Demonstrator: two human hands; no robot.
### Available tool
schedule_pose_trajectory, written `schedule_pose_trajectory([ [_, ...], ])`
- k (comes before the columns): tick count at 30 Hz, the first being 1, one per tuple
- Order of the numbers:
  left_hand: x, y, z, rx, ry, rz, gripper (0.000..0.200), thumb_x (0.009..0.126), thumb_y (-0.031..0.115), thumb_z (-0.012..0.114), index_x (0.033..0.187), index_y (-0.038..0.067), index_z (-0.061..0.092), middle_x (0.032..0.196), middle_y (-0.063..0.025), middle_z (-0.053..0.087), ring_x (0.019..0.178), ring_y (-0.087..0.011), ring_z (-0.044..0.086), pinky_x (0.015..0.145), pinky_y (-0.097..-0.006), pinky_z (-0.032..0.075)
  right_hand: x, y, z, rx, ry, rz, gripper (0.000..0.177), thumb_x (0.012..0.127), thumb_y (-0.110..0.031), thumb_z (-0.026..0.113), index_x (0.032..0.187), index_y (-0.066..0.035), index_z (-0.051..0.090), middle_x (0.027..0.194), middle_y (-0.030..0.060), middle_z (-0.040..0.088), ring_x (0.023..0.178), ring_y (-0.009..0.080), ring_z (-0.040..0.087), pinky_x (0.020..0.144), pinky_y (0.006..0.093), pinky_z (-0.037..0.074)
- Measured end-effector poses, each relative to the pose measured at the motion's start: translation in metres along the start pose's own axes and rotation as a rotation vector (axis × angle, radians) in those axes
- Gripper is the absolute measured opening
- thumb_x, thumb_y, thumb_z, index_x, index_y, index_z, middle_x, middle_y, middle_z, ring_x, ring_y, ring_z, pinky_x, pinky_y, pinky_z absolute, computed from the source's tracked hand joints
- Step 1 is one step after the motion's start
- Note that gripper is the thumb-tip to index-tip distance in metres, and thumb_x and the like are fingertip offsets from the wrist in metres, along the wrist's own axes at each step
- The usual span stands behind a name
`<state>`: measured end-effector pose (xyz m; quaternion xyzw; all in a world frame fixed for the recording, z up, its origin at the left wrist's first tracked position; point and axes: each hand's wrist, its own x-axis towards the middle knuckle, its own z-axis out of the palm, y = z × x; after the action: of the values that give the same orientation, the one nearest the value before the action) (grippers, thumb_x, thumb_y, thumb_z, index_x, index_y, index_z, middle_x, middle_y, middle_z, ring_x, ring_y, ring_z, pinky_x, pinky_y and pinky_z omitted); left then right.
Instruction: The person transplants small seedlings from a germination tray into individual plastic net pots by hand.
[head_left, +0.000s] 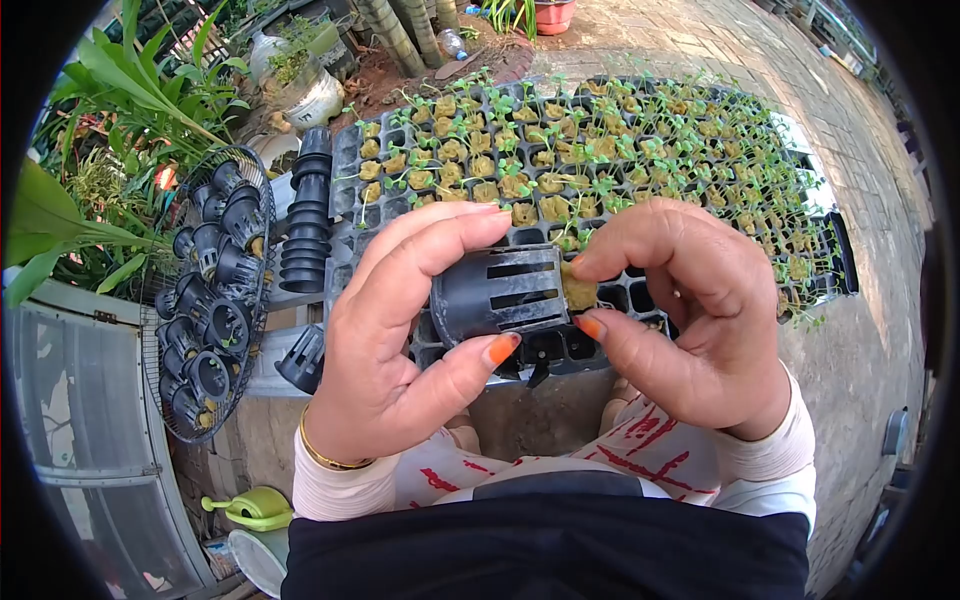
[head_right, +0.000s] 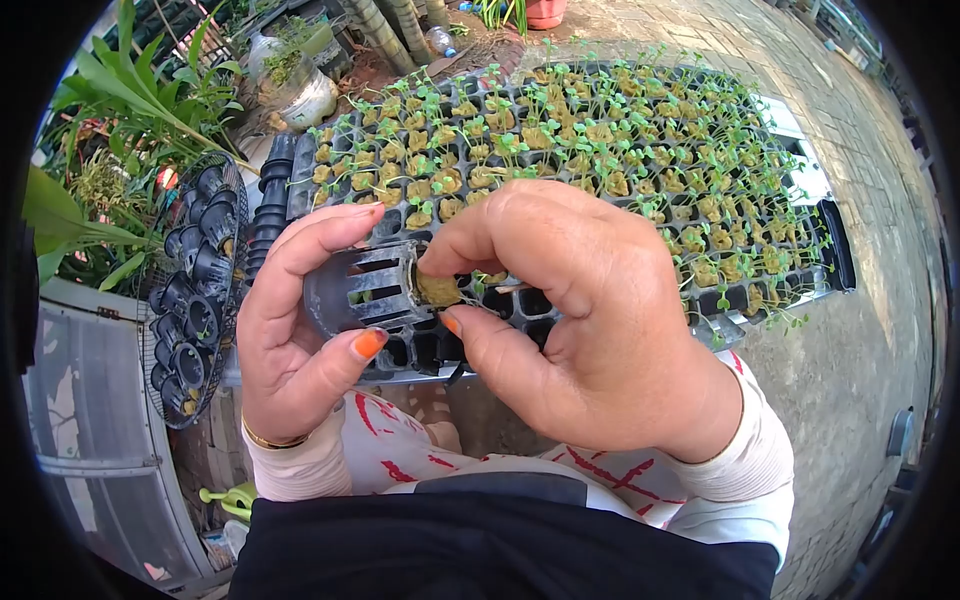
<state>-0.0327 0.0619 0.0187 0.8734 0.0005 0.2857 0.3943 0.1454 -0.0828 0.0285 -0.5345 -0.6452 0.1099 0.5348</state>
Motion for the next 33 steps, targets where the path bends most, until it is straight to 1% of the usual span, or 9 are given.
schedule_pose_trajectory([
  [4, -0.001, 0.012, 0.021, -0.383, 0.254, -0.248, 0.083, 0.072, 0.014, 0.075, 0.137, -0.004, 0.027, 0.125, -0.0211, 0.049, 0.110, -0.0201, 0.053, 0.094, -0.0297, 0.042, -0.002, -0.004, 0.001, 0.002, -0.034, 0.159, 0.021, 0.069, 0.001, 0.066, 0.088, 0.005, 0.060, 0.082, 0.0072, 0.059, 0.073, 0.0107, 0.054, 0.064, 0.0218, 0.041],
  [7, 0.000, 0.010, 0.023, -0.494, 0.362, -0.206, 0.089, 0.069, 0.021, 0.080, 0.136, -0.004, 0.027, 0.122, -0.0214, 0.051, 0.109, -0.0205, 0.054, 0.094, -0.0311, 0.044, -0.006, 0.001, 0.006, 0.220, 0.044, 0.247, 0.020, 0.072, 0.000, 0.067, 0.090, 0.004, 0.059, 0.082, 0.0043, 0.059, 0.067, 0.0059, 0.052, 0.059, 0.0176, 0.039],
  [10, 0.002, 0.015, 0.028, -0.529, 0.437, -0.263, 0.097, 0.063, 0.033, 0.084, 0.134, -0.004, 0.029, 0.118, -0.0204, 0.055, 0.106, -0.0211, 0.057, 0.093, -0.0328, 0.045, -0.003, -0.008, 0.005, 0.326, 0.022, 0.603, 0.020, 0.073, 0.000, 0.067, 0.091, 0.003, 0.059, 0.084, 0.0043, 0.058, 0.067, 0.0065, 0.052, 0.060, 0.0170, 0.040],
  [12, 0.002, 0.014, 0.028, -0.560, 0.460, -0.265, 0.097, 0.063, 0.034, 0.085, 0.134, -0.004, 0.030, 0.117, -0.0200, 0.055, 0.105, -0.0213, 0.057, 0.092, -0.0329, 0.046, -0.004, -0.004, 0.009, 0.572, 0.046, 0.664, 0.026, 0.072, -0.001, 0.069, 0.095, 0.003, 0.059, 0.090, 0.0063, 0.058, 0.077, 0.0091, 0.053, 0.070, 0.0201, 0.042],
  [21, 0.012, 0.015, 0.029, -0.658, 0.391, -0.341, 0.095, 0.063, 0.031, 0.085, 0.132, -0.006, 0.031, 0.113, -0.0187, 0.057, 0.099, -0.0197, 0.059, 0.087, -0.0305, 0.048, 0.010, -0.004, 0.008, 0.310, -0.011, 0.418, 0.067, 0.063, -0.013, 0.082, 0.120, 0.005, 0.052, 0.102, 0.0069, 0.059, 0.089, 0.0108, 0.048, 0.077, 0.0208, 0.039],
  [23, 0.015, 0.013, 0.030, -0.616, 0.393, -0.295, 0.093, 0.067, 0.038, 0.081, 0.132, -0.006, 0.031, 0.113, -0.0186, 0.058, 0.099, -0.0196, 0.059, 0.086, -0.0295, 0.047, 0.013, 0.000, 0.007, 0.191, -0.095, 0.305, 0.061, 0.065, -0.010, 0.080, 0.118, 0.006, 0.053, 0.102, 0.0070, 0.060, 0.090, 0.0108, 0.050, 0.077, 0.0200, 0.040],
  [27, 0.018, 0.004, 0.024, -0.666, 0.373, -0.159, 0.079, 0.085, 0.051, 0.058, 0.131, -0.007, 0.033, 0.118, -0.0201, 0.055, 0.099, -0.0193, 0.058, 0.080, -0.0298, 0.048, 0.018, 0.005, 0.007, 0.724, 0.151, 0.464, 0.044, 0.079, -0.013, 0.070, 0.114, 0.008, 0.053, 0.096, 0.0087, 0.062, 0.075, 0.0092, 0.055, 0.065, 0.0198, 0.044],
  [29, 0.020, 0.004, 0.025, -0.855, 0.393, -0.275, 0.063, 0.092, 0.039, 0.051, 0.131, -0.006, 0.033, 0.119, -0.0206, 0.053, 0.096, -0.0192, 0.057, 0.078, -0.0306, 0.048, 0.016, 0.015, -0.007, 0.896, 0.090, 0.463, 0.039, 0.085, -0.015, 0.063, 0.116, 0.005, 0.050, 0.099, 0.0103, 0.063, 0.063, 0.0015, 0.048, 0.041, 0.0153, 0.025],
  [33, 0.024, 0.010, 0.032, -0.836, 0.345, -0.427, 0.041, 0.095, 0.024, 0.046, 0.123, -0.005, 0.043, 0.110, -0.0166, 0.055, 0.092, -0.0192, 0.056, 0.076, -0.0314, 0.048, 0.020, 0.009, -0.001, 0.994, 0.141, 0.467, 0.033, 0.090, -0.015, 0.056, 0.118, 0.002, 0.050, 0.101, 0.0088, 0.062, 0.068, 0.0047, 0.051, 0.043, 0.0159, 0.028],
])
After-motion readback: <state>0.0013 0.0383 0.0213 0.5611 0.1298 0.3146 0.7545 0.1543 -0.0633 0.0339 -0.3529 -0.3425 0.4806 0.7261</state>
